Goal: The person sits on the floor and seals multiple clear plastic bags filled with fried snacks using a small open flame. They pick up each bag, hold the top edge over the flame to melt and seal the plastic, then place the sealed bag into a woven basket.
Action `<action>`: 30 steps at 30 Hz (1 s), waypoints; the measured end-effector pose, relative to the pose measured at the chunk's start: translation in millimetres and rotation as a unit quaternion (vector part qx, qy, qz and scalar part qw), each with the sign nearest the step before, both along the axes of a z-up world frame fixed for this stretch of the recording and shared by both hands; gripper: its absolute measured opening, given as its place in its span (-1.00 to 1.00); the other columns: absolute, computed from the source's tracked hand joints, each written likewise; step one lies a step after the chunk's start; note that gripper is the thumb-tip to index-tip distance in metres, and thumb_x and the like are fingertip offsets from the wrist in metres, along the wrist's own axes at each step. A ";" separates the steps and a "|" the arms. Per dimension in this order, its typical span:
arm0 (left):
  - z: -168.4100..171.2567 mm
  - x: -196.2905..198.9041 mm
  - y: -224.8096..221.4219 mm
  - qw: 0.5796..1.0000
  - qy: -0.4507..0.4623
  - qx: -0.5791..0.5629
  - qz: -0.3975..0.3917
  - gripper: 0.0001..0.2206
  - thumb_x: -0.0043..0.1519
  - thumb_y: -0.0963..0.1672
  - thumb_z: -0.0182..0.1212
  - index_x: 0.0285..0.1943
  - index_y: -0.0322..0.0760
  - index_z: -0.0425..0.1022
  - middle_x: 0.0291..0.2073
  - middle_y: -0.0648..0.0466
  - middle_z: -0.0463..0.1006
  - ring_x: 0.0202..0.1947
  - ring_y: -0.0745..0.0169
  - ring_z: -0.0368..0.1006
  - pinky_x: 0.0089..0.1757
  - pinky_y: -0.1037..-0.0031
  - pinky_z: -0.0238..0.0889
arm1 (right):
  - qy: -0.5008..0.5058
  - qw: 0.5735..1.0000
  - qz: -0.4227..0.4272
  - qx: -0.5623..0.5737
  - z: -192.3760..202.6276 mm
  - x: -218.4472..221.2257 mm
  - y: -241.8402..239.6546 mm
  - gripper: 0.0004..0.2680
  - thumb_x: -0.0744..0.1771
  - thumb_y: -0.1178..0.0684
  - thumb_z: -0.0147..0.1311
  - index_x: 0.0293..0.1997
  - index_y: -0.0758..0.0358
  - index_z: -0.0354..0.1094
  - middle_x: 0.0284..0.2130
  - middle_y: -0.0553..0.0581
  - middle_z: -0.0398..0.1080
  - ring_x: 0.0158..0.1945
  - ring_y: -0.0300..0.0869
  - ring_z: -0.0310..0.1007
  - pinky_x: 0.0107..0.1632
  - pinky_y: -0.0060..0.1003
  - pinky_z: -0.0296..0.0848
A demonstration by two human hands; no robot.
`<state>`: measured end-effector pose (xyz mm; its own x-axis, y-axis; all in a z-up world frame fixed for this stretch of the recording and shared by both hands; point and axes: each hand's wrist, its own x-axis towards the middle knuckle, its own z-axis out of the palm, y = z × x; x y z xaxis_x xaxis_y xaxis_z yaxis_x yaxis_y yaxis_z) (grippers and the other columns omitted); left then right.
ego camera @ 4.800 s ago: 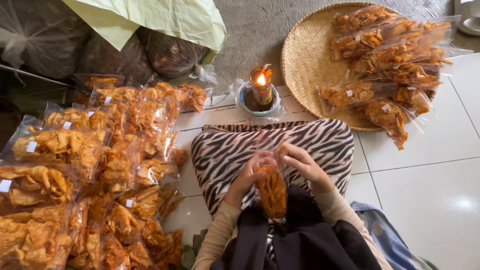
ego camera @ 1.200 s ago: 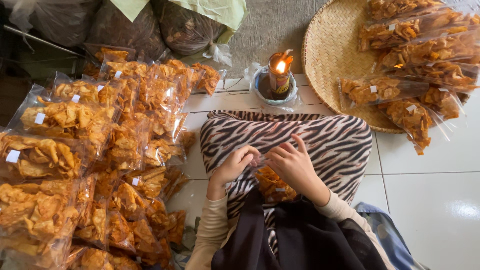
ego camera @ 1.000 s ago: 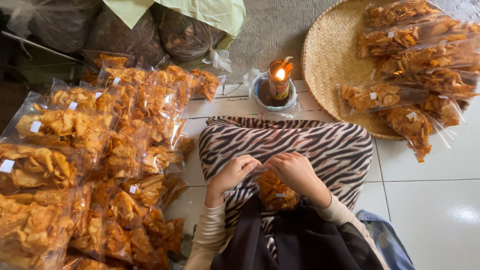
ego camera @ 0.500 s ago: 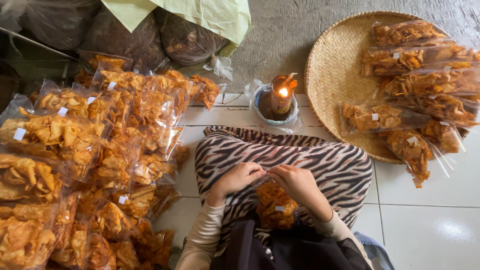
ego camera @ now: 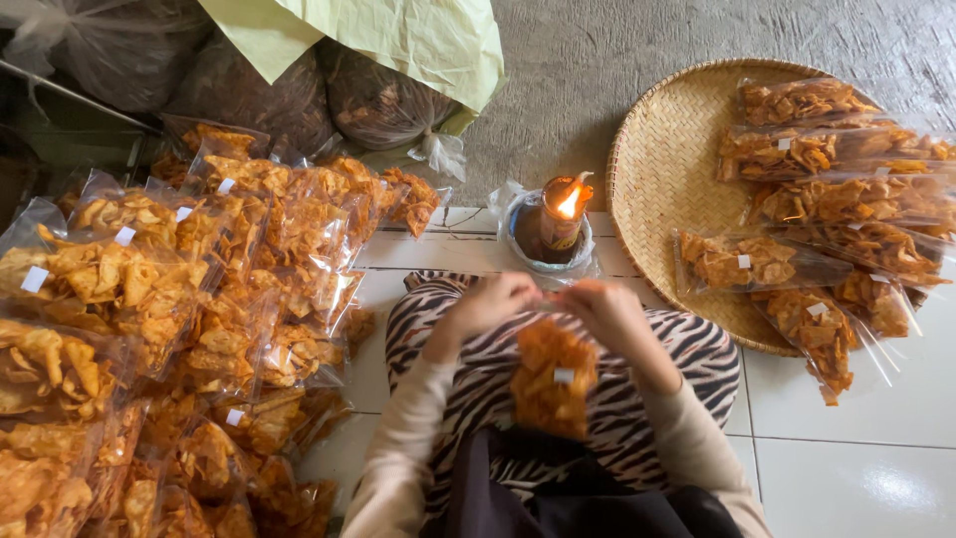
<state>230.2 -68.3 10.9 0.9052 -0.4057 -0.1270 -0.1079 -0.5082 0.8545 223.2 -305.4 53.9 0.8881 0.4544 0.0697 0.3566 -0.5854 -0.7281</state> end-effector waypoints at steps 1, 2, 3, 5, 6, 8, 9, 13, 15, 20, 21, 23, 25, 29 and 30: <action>3.0 19.6 1.9 1.000 -0.005 -0.021 0.003 -0.78 0.34 -0.09 0.09 -0.11 -0.33 0.60 -0.43 0.04 0.65 -0.44 0.29 0.55 -0.32 0.39 0.39 | 0.004 1.000 -0.028 -0.003 3.1 17.0 2.2 -0.85 0.32 -0.02 0.14 -0.20 0.19 0.57 -0.47 0.14 0.54 -0.48 -0.11 0.56 -0.37 -0.20 0.47; 5.7 39.9 2.5 0.999 0.010 -0.039 0.017 -0.78 0.34 -0.09 0.09 -0.12 -0.33 0.59 -0.43 0.06 0.65 -0.43 0.34 0.55 -0.34 0.43 0.39 | 0.007 0.998 -0.056 -0.005 5.7 34.2 4.4 -0.85 0.31 -0.01 0.15 -0.20 0.21 0.59 -0.47 0.18 0.53 -0.48 -0.09 0.53 -0.36 -0.19 0.44; 7.1 57.5 1.9 0.998 0.025 -0.057 0.031 -0.78 0.33 -0.08 0.09 -0.14 -0.34 0.57 -0.42 0.09 0.64 -0.43 0.38 0.55 -0.35 0.46 0.40 | 0.006 0.998 -0.059 0.013 7.0 48.7 5.6 -0.84 0.33 0.00 0.14 -0.19 0.23 0.58 -0.47 0.17 0.53 -0.46 -0.12 0.53 -0.34 -0.22 0.44; 5.5 84.3 1.1 0.997 -0.025 -0.048 0.046 -0.76 0.33 -0.06 0.14 -0.19 -0.34 0.58 -0.48 0.13 0.62 -0.46 0.41 0.52 -0.36 0.51 0.35 | 0.003 0.997 -0.066 0.051 4.4 68.9 6.2 -0.84 0.35 0.01 0.12 -0.17 0.26 0.57 -0.46 0.14 0.53 -0.42 -0.17 0.52 -0.30 -0.28 0.44; 3.1 93.8 1.9 0.996 -0.052 -0.042 0.052 -0.75 0.32 -0.05 0.17 -0.22 -0.34 0.58 -0.51 0.15 0.61 -0.47 0.43 0.51 -0.36 0.53 0.32 | 0.001 0.996 -0.068 0.052 0.0 72.4 6.8 -0.84 0.35 0.02 0.11 -0.17 0.26 0.58 -0.46 0.12 0.54 -0.42 -0.19 0.52 -0.31 -0.29 0.43; -7.6 96.4 2.4 0.996 -0.047 -0.051 0.056 -0.72 0.34 -0.04 0.21 -0.28 -0.37 0.57 -0.56 0.12 0.47 -0.50 0.42 0.32 -0.40 0.48 0.20 | -0.005 0.996 -0.075 0.054 -11.3 79.1 6.1 -0.84 0.35 0.04 0.10 -0.18 0.26 0.59 -0.45 0.09 0.55 -0.41 -0.23 0.50 -0.31 -0.30 0.40; -12.9 98.8 2.6 0.996 -0.045 -0.056 0.058 -0.70 0.35 -0.04 0.23 -0.31 -0.38 0.56 -0.59 0.10 0.40 -0.51 0.41 0.23 -0.42 0.46 0.13 | 0.005 0.996 -0.061 0.070 -18.2 83.4 4.5 -0.85 0.34 0.04 0.12 -0.16 0.28 0.58 -0.45 0.09 0.55 -0.41 -0.24 0.48 -0.30 -0.31 0.41; -40.1 100.9 -0.9 0.992 -0.007 -0.083 0.089 -0.68 0.32 -0.01 0.25 -0.35 -0.35 0.51 -0.61 0.17 0.39 -0.58 0.46 0.22 -0.48 0.51 0.13 | 0.071 0.992 -0.041 0.097 -56.9 93.7 -6.2 -0.84 0.33 0.08 0.15 -0.13 0.34 0.56 -0.44 0.08 0.55 -0.40 -0.28 0.41 -0.29 -0.34 0.39; -51.3 105.8 -5.1 0.989 0.005 -0.076 0.127 -0.68 0.26 0.00 0.29 -0.39 -0.32 0.49 -0.62 0.17 0.43 -0.62 0.45 0.28 -0.52 0.52 0.18 | 0.097 0.989 -0.042 0.106 -72.2 103.1 -10.0 -0.84 0.34 0.08 0.14 -0.14 0.35 0.55 -0.45 0.07 0.55 -0.40 -0.30 0.41 -0.30 -0.35 0.39; -78.8 114.4 -19.9 0.941 0.088 -0.274 0.179 -0.65 0.25 0.00 0.32 -0.44 -0.26 0.33 -0.54 0.18 0.51 -0.47 0.44 0.50 -0.46 0.54 0.44 | 0.109 0.982 -0.076 0.133 -90.1 115.7 -14.0 -0.84 0.36 0.08 0.12 -0.23 0.39 0.55 -0.51 0.08 0.48 -0.43 -0.32 0.34 -0.34 -0.36 0.32; -84.9 115.0 -23.0 0.920 0.118 -0.324 0.186 -0.64 0.25 -0.01 0.32 -0.44 -0.24 0.28 -0.53 0.17 0.53 -0.45 0.41 0.55 -0.45 0.51 0.47 | 0.106 0.982 -0.072 0.142 -90.3 116.7 -14.6 -0.84 0.36 0.08 0.13 -0.24 0.39 0.55 -0.52 0.07 0.48 -0.44 -0.33 0.35 -0.34 -0.38 0.32; -97.2 116.8 -25.9 0.909 0.141 -0.357 0.164 -0.69 0.26 -0.05 0.35 -0.38 -0.26 0.33 -0.49 0.17 0.52 -0.39 0.39 0.58 -0.41 0.52 0.47 | 0.103 0.980 -0.063 0.159 -89.4 116.5 -13.4 -0.85 0.35 0.08 0.14 -0.26 0.38 0.54 -0.53 0.03 0.48 -0.45 -0.36 0.36 -0.35 -0.40 0.32; -110.4 116.7 -29.2 0.907 0.154 -0.367 0.137 -0.78 0.22 -0.10 0.38 -0.31 -0.28 0.40 -0.44 0.13 0.56 -0.37 0.38 0.59 -0.36 0.54 0.47 | 0.106 0.980 -0.068 0.152 -87.3 113.8 -13.3 -0.85 0.35 0.08 0.13 -0.24 0.37 0.55 -0.54 0.03 0.46 -0.45 -0.35 0.30 -0.37 -0.39 0.28; -130.5 124.5 -41.8 0.917 0.132 -0.356 0.118 -0.86 0.14 -0.20 0.41 -0.26 -0.37 0.53 -0.36 0.01 0.66 -0.36 0.36 0.59 -0.27 0.55 0.49 | 0.088 0.981 -0.062 0.160 -81.4 114.0 -12.0 -0.85 0.34 0.07 0.15 -0.25 0.37 0.54 -0.51 0.01 0.48 -0.43 -0.36 0.34 -0.34 -0.41 0.32; -134.0 125.4 -43.5 0.919 0.122 -0.355 0.125 -0.87 0.14 -0.21 0.41 -0.26 -0.40 0.55 -0.35 -0.02 0.66 -0.36 0.35 0.59 -0.26 0.54 0.49 | 0.100 0.981 -0.062 0.152 -80.9 114.6 -12.6 -0.85 0.35 0.06 0.15 -0.26 0.36 0.55 -0.52 0.03 0.47 -0.43 -0.35 0.33 -0.34 -0.40 0.31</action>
<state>355.6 -111.7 -123.1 0.9609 -0.2483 -0.1229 0.1757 0.2028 0.9633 337.8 -318.1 -27.0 0.9451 0.3268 0.0039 0.1285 -0.3607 -0.9238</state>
